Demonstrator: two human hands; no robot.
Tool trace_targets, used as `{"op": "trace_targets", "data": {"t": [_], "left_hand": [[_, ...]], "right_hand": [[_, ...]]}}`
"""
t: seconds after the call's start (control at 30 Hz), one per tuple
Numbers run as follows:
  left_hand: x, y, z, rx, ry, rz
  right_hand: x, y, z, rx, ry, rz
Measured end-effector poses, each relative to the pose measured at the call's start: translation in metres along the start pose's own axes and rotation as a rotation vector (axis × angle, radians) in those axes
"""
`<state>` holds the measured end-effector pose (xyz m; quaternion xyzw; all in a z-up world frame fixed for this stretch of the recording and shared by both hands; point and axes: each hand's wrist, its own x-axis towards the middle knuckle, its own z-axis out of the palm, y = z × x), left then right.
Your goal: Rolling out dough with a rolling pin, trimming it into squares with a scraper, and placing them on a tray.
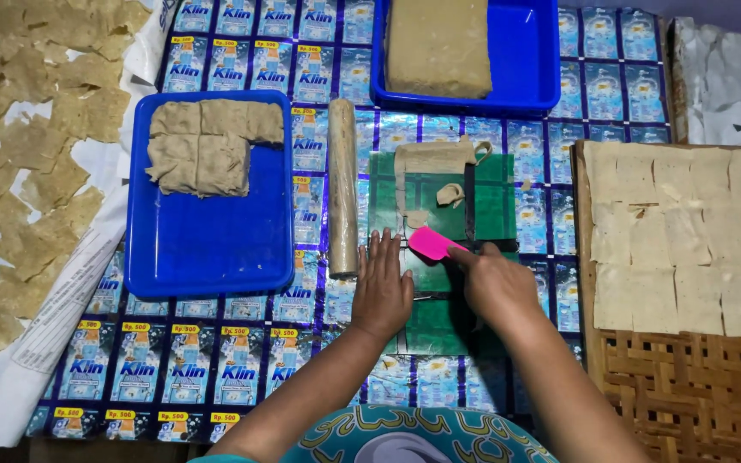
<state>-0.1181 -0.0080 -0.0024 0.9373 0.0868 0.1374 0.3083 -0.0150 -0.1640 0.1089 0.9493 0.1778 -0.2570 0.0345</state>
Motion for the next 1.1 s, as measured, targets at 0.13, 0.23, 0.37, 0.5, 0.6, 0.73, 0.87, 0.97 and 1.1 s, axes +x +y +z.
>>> {"op": "trace_targets", "data": {"t": [0.13,0.23,0.37,0.5,0.6,0.73,0.87,0.97,1.1], "left_hand": [[-0.002,0.0,0.001,-0.006,0.001,-0.006],[0.0,-0.001,0.001,0.034,0.002,0.01],[-0.002,-0.005,0.007,0.026,-0.019,0.01],[0.0,-0.003,0.002,0.012,-0.061,-0.015],[0.0,-0.004,0.002,0.0,-0.077,-0.027],[0.001,-0.005,0.003,0.0,-0.069,-0.024],[-0.001,-0.004,0.003,0.007,-0.065,-0.036],[-0.002,-0.003,0.004,0.014,-0.045,-0.037],[-0.003,-0.001,0.002,0.026,-0.02,-0.039]], "right_hand": [[0.041,-0.031,0.029,0.064,0.038,-0.022],[0.075,-0.053,0.042,0.17,0.103,-0.05],[0.091,-0.077,0.035,0.414,0.14,-0.078],[0.099,-0.073,0.033,0.784,0.234,-0.051],[0.114,-0.048,0.052,0.902,0.199,0.041],[0.073,-0.028,0.027,0.859,0.254,-0.074],[0.033,-0.002,0.005,0.623,0.089,-0.085],[0.066,0.041,0.036,0.53,0.095,0.006],[0.063,0.055,0.03,0.77,0.164,0.094]]}}
